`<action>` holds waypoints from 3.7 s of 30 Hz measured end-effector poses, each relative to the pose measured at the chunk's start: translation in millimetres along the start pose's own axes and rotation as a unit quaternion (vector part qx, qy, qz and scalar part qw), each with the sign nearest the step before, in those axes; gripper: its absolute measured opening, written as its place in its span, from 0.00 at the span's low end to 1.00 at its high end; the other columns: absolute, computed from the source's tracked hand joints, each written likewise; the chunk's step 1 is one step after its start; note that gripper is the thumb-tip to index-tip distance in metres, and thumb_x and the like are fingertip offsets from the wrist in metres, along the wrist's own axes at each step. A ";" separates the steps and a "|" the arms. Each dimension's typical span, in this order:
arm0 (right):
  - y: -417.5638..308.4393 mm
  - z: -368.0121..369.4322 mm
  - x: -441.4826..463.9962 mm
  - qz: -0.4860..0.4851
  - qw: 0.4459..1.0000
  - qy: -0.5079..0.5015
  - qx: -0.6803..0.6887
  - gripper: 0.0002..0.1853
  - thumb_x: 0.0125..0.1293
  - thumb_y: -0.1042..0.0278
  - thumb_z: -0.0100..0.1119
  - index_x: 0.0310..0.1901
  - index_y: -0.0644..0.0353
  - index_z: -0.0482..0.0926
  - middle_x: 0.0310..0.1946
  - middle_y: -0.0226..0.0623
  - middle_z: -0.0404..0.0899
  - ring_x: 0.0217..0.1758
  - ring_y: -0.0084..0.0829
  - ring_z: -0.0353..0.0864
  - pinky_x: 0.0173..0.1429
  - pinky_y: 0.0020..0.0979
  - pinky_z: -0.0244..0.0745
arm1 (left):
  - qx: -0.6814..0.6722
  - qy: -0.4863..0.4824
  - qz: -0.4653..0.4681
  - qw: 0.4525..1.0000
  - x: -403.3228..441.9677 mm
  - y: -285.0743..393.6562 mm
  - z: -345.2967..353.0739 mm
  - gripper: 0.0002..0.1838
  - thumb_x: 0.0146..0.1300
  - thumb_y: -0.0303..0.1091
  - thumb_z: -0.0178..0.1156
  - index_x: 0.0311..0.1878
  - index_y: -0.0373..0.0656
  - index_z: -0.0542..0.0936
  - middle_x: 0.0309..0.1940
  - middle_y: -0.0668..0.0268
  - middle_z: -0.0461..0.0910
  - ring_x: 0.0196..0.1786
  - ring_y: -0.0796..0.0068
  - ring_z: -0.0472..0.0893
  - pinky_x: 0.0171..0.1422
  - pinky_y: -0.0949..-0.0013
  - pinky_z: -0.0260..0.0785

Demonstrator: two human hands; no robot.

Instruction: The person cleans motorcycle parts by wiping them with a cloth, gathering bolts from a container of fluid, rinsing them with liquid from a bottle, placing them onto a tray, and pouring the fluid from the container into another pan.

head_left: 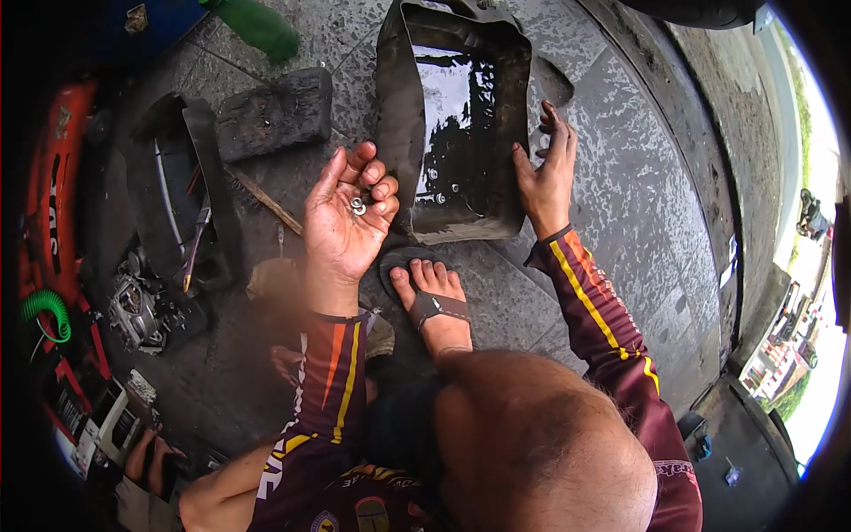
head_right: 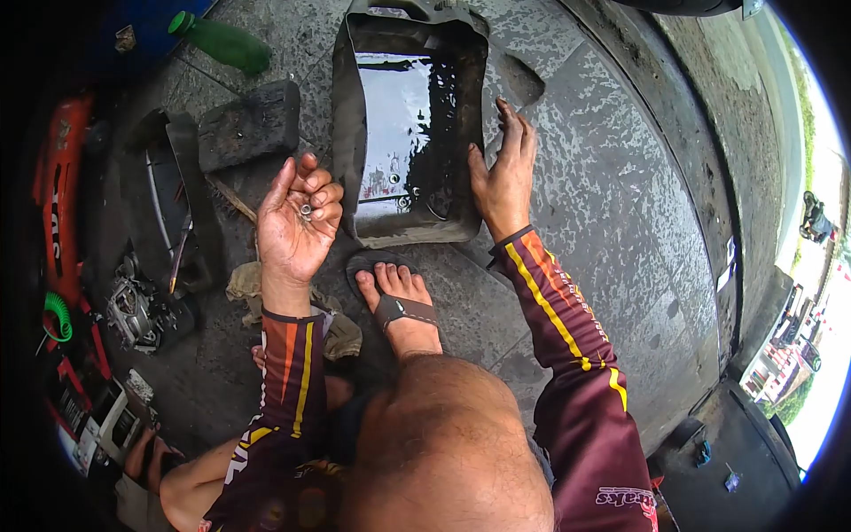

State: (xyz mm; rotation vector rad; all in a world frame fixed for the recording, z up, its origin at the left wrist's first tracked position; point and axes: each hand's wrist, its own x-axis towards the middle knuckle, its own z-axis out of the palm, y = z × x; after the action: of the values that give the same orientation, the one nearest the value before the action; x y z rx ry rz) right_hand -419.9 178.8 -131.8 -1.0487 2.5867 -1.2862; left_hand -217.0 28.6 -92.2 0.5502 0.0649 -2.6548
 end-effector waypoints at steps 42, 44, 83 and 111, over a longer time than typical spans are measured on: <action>-17.1 24.6 8.5 -0.393 0.763 -0.400 -0.321 0.09 0.56 0.66 0.55 0.35 0.58 0.80 0.37 0.35 0.78 0.51 0.34 0.73 0.55 0.36 0.62 | 0.124 0.160 -0.098 0.974 -3.3 -2.5 -61.8 0.09 0.72 0.37 0.50 0.33 0.48 0.71 0.14 0.77 0.63 0.12 0.89 0.63 0.11 0.84 0.51; -18.2 24.5 8.2 -0.394 0.760 -0.405 -0.322 0.09 0.56 0.65 0.54 0.35 0.58 0.80 0.37 0.36 0.78 0.51 0.34 0.73 0.55 0.36 0.62 | 0.132 0.180 -0.094 0.970 -3.1 -3.1 -59.1 0.10 0.72 0.37 0.50 0.32 0.48 0.71 0.14 0.77 0.63 0.12 0.89 0.63 0.11 0.84 0.51; -18.4 37.4 10.0 -0.383 0.756 -0.416 -0.330 0.09 0.58 0.64 0.54 0.34 0.57 0.82 0.37 0.35 0.80 0.48 0.32 0.77 0.55 0.37 0.63 | 0.138 0.177 -0.078 0.971 -1.8 1.5 -80.5 0.08 0.71 0.38 0.52 0.42 0.45 0.75 0.15 0.77 0.63 0.14 0.88 0.61 0.12 0.84 0.50; -54.6 -3.9 13.3 0.255 0.753 -0.322 0.514 0.10 0.61 0.71 0.44 0.37 0.66 0.75 0.25 0.38 0.78 0.21 0.24 0.75 0.26 0.23 0.69 | 0.155 0.179 -0.095 0.967 1.1 4.5 -83.1 0.09 0.71 0.39 0.52 0.43 0.44 0.74 0.16 0.76 0.63 0.14 0.88 0.60 0.12 0.84 0.49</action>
State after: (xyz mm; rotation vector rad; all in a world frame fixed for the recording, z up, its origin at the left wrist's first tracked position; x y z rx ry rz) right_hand -401.7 150.7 -86.6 -0.3724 1.1556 -1.4711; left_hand -185.3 34.7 -168.9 1.1766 -0.2041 -2.7303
